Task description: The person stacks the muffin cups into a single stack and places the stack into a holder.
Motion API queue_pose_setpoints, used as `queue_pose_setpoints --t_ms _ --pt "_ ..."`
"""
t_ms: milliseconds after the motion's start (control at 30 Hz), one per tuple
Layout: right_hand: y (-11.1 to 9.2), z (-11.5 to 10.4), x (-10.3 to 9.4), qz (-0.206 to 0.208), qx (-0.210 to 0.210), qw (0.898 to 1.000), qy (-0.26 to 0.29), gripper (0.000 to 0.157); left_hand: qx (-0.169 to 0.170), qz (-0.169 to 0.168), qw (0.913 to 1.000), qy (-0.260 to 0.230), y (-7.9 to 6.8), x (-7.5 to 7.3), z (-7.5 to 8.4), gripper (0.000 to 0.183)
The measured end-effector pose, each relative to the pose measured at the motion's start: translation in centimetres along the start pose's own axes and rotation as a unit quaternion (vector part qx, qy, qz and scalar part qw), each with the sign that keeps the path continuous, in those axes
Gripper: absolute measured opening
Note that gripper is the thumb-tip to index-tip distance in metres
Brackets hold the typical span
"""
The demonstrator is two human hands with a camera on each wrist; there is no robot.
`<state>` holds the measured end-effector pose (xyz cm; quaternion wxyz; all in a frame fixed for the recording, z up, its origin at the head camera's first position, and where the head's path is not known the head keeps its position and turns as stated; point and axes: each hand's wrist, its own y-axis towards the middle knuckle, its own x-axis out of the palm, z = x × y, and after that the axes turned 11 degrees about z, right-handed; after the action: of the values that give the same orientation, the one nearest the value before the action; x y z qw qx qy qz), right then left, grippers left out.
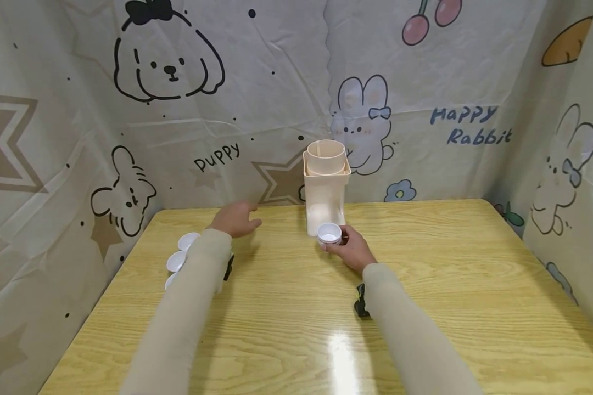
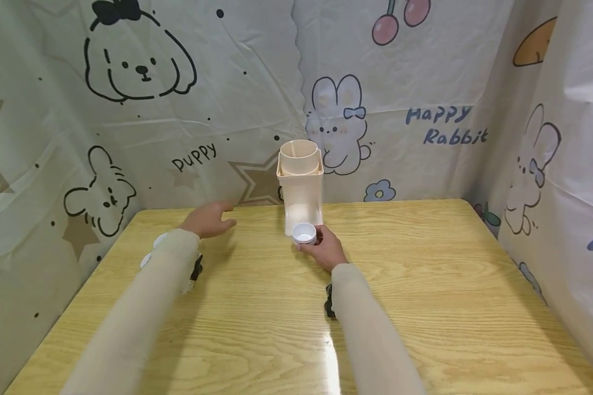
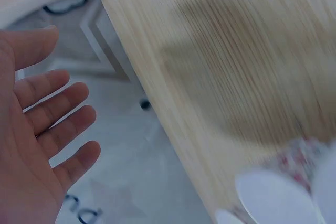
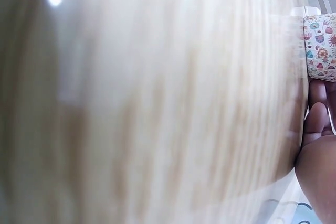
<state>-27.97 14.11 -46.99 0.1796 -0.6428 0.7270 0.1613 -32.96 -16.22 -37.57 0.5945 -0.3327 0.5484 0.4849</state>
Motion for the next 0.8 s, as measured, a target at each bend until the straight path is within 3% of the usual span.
queue_pose_setpoints --t_ms 500,800 --pt "-0.3 -0.2 0.2 -0.006 -0.010 1.000 0.006 0.067 -0.064 0.021 0.9973 -0.027 -3.9 -1.7 -7.2 0.054" --pt "-0.8 -0.4 -0.1 0.012 -0.012 1.000 0.008 0.065 -0.105 0.018 0.9934 -0.044 -4.5 -1.6 -9.6 0.058"
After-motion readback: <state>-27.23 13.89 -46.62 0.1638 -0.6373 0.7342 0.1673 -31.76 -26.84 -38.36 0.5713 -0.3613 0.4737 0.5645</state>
